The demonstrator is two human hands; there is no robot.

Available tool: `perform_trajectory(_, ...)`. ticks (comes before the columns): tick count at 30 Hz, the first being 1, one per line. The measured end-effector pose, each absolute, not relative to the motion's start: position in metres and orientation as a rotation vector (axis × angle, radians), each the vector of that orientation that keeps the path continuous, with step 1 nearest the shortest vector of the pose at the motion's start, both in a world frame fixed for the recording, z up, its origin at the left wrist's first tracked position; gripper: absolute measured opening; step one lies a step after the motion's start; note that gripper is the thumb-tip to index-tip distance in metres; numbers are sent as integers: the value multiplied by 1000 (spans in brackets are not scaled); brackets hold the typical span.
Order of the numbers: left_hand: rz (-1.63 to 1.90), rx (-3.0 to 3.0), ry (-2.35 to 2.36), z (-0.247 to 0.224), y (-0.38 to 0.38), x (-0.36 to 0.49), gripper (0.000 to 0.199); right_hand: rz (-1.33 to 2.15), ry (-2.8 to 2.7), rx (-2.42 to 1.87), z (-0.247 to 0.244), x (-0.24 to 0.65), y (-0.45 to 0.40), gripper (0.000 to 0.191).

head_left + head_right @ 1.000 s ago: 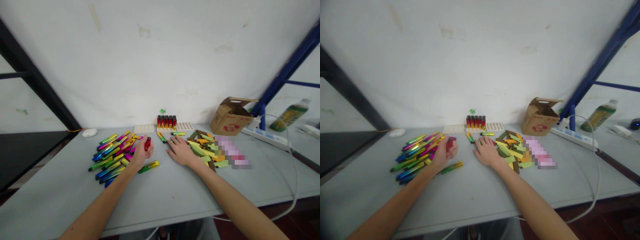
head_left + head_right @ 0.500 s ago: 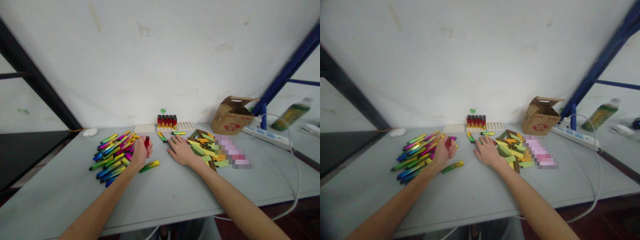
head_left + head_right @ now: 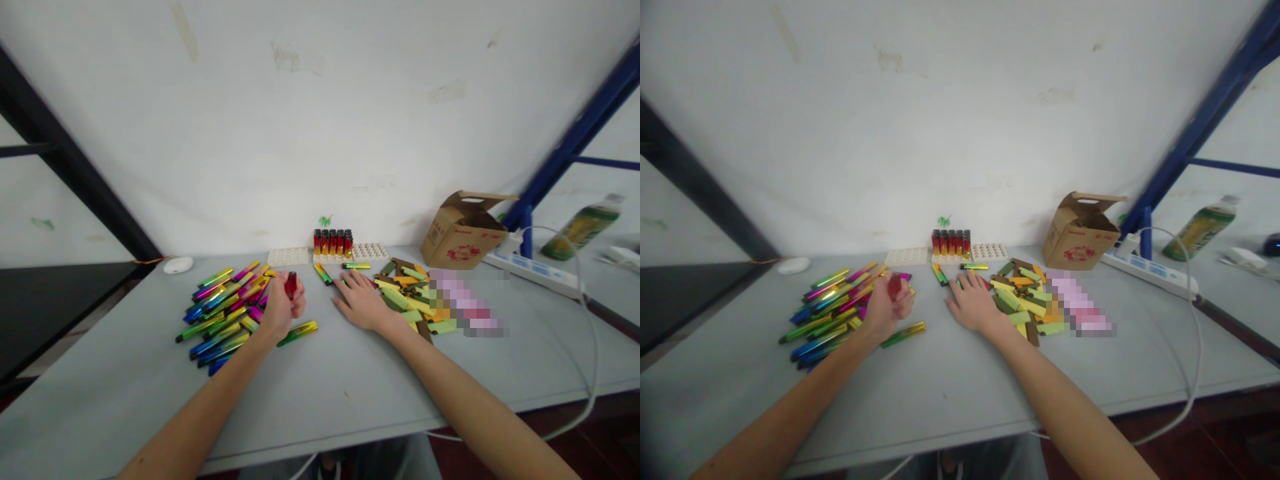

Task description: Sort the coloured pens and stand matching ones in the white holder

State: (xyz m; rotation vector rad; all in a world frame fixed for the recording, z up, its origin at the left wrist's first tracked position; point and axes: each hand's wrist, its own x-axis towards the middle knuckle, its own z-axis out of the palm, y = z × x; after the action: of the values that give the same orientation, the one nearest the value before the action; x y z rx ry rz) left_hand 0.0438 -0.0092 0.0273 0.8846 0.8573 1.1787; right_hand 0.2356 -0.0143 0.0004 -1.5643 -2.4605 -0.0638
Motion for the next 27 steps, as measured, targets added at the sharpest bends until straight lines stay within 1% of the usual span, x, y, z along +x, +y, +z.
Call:
perform_trajectory(6, 1082, 794, 779, 34, -13, 42, 54, -75, -2466, -1568, 2, 236, -15, 53)
perform_trajectory(27, 1005, 728, 821, 39, -15, 44, 60, -97, -2467, -1561, 0, 236, -15, 52)
